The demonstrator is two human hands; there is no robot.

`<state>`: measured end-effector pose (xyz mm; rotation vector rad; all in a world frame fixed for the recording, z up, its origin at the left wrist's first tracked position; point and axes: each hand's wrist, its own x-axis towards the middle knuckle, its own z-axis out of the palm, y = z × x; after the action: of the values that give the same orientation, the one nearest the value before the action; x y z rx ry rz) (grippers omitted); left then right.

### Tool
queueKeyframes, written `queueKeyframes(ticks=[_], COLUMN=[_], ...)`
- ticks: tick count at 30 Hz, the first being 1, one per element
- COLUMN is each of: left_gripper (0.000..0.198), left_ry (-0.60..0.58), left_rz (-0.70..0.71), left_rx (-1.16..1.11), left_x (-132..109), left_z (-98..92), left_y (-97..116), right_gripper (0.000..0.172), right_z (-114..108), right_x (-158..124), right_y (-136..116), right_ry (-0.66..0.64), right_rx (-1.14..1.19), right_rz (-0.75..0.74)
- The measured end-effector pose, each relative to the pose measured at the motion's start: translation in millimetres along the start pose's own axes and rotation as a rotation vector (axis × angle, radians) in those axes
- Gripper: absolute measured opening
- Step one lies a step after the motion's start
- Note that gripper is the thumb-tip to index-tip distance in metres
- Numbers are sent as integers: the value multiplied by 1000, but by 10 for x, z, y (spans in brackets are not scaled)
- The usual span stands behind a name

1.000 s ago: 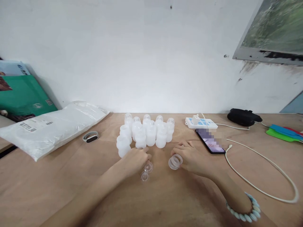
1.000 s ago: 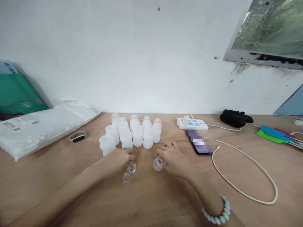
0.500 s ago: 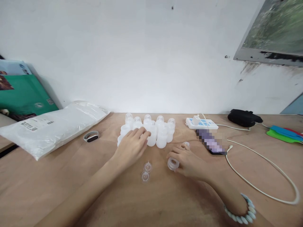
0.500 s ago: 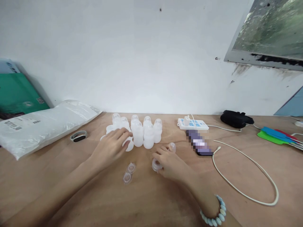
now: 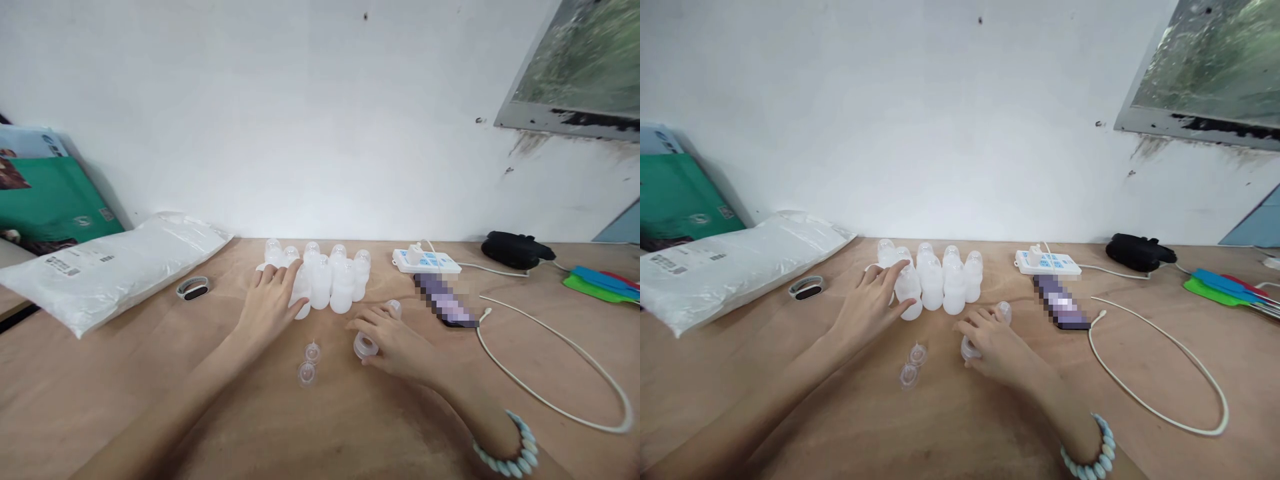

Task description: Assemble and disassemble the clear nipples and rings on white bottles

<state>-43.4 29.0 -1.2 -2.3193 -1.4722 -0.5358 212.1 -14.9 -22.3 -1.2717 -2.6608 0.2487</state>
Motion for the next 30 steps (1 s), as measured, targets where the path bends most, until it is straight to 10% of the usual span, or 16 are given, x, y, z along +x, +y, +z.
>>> queueKeyframes(ticks=[9,13,23,30], left_gripper=[45,59,33,28], left_ry=[84,-38,-232,-317], left_rz=[133,266,264,252], left_rx=[-477,-627,-510,-465], left_x=[-44,-131,-211,-165], left_z=[-240,-324,-280,-277], left_y=[212,386,544,507], right_gripper=[18,34,20,30], right_z=[-90,-89,-56,-109], right_x=[-10,-52,-37,-62], right_y=[-114,-207,-273,-160], right_ry=[403,577,463,370], right_rx=[177,393,653,874], right_rz=[-33,-45,185,87])
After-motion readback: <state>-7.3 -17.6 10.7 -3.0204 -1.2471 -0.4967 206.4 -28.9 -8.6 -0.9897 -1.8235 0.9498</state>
